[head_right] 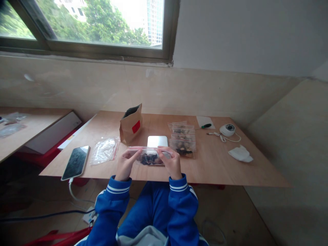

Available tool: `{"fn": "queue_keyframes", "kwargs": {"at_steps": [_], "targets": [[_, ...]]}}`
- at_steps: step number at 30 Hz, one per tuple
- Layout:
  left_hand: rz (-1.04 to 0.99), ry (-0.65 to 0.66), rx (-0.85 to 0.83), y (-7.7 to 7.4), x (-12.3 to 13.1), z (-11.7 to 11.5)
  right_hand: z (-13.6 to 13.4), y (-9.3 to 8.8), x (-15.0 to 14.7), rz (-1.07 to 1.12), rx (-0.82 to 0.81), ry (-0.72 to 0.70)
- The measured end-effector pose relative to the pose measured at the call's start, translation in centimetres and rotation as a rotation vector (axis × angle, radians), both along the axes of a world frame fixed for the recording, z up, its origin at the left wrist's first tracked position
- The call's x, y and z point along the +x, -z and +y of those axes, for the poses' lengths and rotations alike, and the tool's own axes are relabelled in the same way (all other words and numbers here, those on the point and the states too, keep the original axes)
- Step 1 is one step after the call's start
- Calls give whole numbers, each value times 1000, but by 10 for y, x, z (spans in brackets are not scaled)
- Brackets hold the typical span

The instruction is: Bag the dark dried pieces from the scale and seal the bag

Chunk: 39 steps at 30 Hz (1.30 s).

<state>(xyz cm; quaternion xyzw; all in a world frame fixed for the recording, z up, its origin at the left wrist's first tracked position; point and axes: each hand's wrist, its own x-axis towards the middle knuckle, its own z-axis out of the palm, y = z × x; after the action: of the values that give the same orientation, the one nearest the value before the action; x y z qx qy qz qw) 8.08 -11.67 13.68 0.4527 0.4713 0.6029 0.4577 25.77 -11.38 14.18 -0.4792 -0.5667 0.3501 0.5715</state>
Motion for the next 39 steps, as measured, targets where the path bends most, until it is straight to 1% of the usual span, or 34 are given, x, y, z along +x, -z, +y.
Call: {"fn": "queue_keyframes", "kwargs": {"at_steps": [5, 7, 9, 11, 14, 17, 20, 22, 25, 29, 32, 34, 37, 39], "targets": [[-22, 5, 25, -7, 5, -5, -3, -6, 2, 11, 80, 33], [-33, 3, 25, -8, 7, -6, -3, -9, 4, 18, 77, 26], [-48, 46, 21, -7, 7, -6, -4, -12, 5, 33, 57, -4], [-68, 129, 10, -6, 7, -6, -4, -13, 6, 85, 30, -76], [-77, 220, 3, -6, 6, -6, -5, -12, 6, 209, -65, -256], [-47, 203, 30, -8, 7, -6, -6, -11, 6, 245, -140, -394], [-11, 168, 51, -10, 7, -7, -6, -10, 4, 197, -136, -441], [2, 164, 62, -10, 6, -7, -7, -10, 1, 171, -136, -410], [19, 186, 67, -10, 4, -8, -6, -10, -4, 139, -119, -306], [75, 173, 88, -13, 3, -8, -6, -10, -8, 90, -47, -235], [126, 118, 135, -16, 5, -9, -7, -13, -10, 77, 9, -192], [140, 59, 157, -18, 7, -10, -8, -15, -12, 83, 42, -159], [103, -35, 149, -20, 12, -12, -8, -16, -16, 95, 57, -109], [78, -48, 127, -20, 14, -12, -8, -15, -17, 103, 41, -94]]}}
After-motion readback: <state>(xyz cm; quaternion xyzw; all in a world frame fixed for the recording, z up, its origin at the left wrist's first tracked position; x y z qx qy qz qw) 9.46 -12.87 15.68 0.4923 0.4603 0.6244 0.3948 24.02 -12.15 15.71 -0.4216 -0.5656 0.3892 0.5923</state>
